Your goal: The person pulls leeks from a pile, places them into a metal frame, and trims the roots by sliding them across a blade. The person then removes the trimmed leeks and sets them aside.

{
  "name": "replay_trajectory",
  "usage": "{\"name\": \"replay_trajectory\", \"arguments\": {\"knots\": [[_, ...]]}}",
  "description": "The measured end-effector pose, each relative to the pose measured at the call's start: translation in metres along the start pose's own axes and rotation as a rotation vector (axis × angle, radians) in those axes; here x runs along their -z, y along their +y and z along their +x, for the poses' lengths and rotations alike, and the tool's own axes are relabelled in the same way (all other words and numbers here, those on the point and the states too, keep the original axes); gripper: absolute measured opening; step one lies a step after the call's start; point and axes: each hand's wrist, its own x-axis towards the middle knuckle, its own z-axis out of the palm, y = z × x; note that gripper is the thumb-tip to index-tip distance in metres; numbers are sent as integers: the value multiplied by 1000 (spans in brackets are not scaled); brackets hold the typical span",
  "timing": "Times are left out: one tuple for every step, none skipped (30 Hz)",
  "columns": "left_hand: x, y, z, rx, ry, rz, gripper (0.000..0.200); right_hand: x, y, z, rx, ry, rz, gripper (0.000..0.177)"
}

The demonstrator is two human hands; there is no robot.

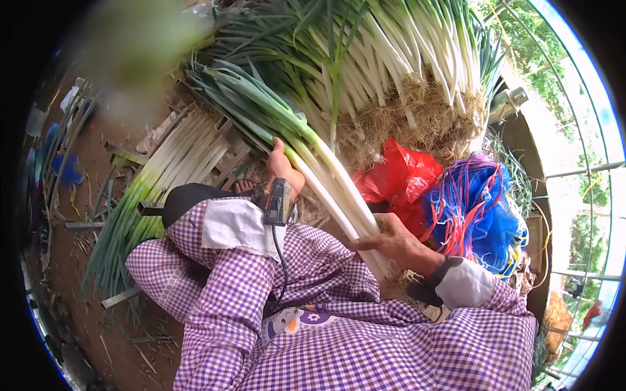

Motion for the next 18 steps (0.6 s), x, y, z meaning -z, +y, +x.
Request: {"name": "replay_trajectory", "arguments": {"knots": [[8,-2,9,-20,-84,-6,50,0,2,-1,-4,9,17,46],[17,-7,15,-36,-167,-12,49,-1,4,-1,15,-7,36,48],[11,-6,7,4,-104,-9,49,-2,6,-4,37,-13,69,47],[-2,0,-10,41,-45,-7,49,-4,6,-6,62,-19,99,47],[-15,5,-26,75,13,-7,49,-4,6,-8,90,-27,126,47],[-21,8,-38,78,-5,-24,50,-4,8,-9,115,-8,96,47],[-14,4,-29,51,-48,3,50,-3,13,-10,140,10,66,47],[-4,0,-16,21,-92,30,50,-1,17,-10,168,26,35,47],[5,-3,-1,-10,-136,55,50,-1,18,-9,197,41,2,47],[8,-2,2,-9,-142,83,52,-2,14,-12,196,49,-10,49],[10,-1,4,-8,-147,111,54,-2,11,-13,203,73,-101,49],[11,2,5,-45,-158,188,56,-1,9,-15,210,98,-191,49],[11,4,6,-53,-180,175,58,0,7,-15,219,125,-282,49],[11,7,7,-60,-201,162,60,1,5,-16,214,146,-308,51],[-16,22,-37,-37,-236,60,63,2,4,-17,225,171,-326,51],[-31,33,-63,-13,-270,-43,66,3,2,-18,235,195,-345,52],[-29,36,-58,-51,-274,-57,68,5,0,-18,245,219,-362,53],[-28,43,-55,-90,-277,-72,71,8,-2,-18,256,219,-405,52]]}}
